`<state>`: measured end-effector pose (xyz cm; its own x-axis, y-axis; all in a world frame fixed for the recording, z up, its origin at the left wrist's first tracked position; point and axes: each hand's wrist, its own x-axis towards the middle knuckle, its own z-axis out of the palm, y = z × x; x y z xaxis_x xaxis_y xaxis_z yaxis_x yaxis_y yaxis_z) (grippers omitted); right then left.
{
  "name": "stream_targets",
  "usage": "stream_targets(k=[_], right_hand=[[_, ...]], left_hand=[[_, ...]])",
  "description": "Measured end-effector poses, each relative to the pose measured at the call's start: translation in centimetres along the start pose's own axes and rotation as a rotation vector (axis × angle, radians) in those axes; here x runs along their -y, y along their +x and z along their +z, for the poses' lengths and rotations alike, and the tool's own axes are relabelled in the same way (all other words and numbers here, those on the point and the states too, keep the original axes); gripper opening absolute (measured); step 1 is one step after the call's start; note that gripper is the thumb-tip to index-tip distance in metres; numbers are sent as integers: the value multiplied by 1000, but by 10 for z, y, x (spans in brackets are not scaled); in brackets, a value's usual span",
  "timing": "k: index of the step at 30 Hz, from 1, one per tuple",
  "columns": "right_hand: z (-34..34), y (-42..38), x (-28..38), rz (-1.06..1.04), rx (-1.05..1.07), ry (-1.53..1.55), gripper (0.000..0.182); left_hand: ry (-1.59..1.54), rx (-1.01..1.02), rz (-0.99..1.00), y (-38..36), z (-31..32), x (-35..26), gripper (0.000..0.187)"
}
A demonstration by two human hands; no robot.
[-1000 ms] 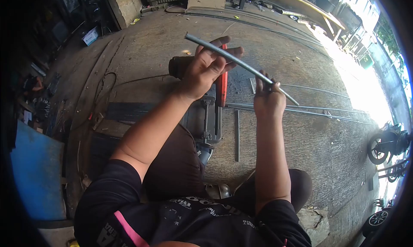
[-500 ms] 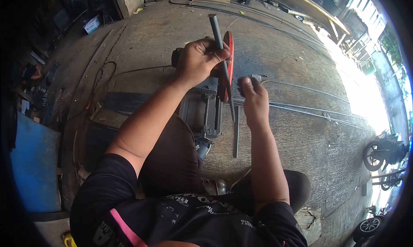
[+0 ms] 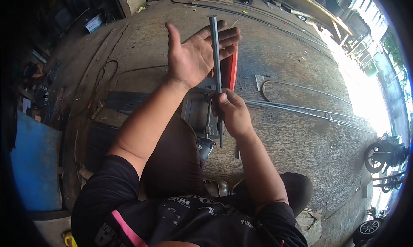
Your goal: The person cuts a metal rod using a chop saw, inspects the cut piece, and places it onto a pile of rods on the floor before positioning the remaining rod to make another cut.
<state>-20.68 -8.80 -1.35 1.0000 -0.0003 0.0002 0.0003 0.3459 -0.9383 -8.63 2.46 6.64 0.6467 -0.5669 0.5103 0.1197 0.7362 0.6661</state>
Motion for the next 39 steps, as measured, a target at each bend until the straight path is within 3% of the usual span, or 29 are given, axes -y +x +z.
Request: stream_targets(k=[2,8,24,39], right_hand=[[3,1,-4,-8,13,-20,31],[0,4,-13,-49,7,-96,23],[8,3,-21,-69,-103,-126,24],[-1,2,-17,-1,-2,-19,22]], left_hand=[[-86,-23,-61,-3,10,-3,126],[-98,48,-125,-2,2,-5,132],[-161,150,-162,-3,-2,-4,132],[-128,168,-183,-4,5,-8,133]])
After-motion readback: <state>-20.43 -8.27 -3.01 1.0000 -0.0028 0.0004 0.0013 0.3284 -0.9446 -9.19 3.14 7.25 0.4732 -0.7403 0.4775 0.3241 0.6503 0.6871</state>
